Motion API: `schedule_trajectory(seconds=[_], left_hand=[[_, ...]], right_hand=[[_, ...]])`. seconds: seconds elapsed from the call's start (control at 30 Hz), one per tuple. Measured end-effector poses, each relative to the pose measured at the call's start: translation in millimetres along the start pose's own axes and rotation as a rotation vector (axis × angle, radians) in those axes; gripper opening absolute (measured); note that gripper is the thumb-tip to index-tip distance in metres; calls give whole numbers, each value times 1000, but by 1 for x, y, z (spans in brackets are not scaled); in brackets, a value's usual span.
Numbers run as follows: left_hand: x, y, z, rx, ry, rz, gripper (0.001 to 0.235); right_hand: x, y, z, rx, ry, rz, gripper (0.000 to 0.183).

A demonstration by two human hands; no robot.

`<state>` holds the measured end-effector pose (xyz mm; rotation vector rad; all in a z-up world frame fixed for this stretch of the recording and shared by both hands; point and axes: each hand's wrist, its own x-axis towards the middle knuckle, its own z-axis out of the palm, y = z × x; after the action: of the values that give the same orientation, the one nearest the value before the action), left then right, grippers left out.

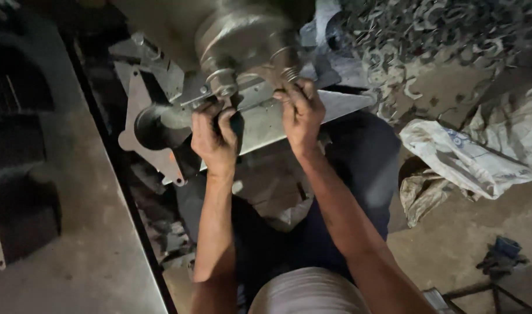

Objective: Manually shaping and checking metal fabrication parts using a stationary forming machine.

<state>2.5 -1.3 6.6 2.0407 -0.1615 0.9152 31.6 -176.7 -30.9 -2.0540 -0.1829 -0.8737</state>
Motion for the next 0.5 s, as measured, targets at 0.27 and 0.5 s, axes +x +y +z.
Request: schedule_trajectory(seconds=[0.27,0.5], left_hand=[[-6,6,-15,72,-17,-46,14],[21,-3,-122,774,-100,-210,61]], right_hand=[[13,-26,-16,54,-10,-31,27],[7,-22,-23,317,-310,422,29]])
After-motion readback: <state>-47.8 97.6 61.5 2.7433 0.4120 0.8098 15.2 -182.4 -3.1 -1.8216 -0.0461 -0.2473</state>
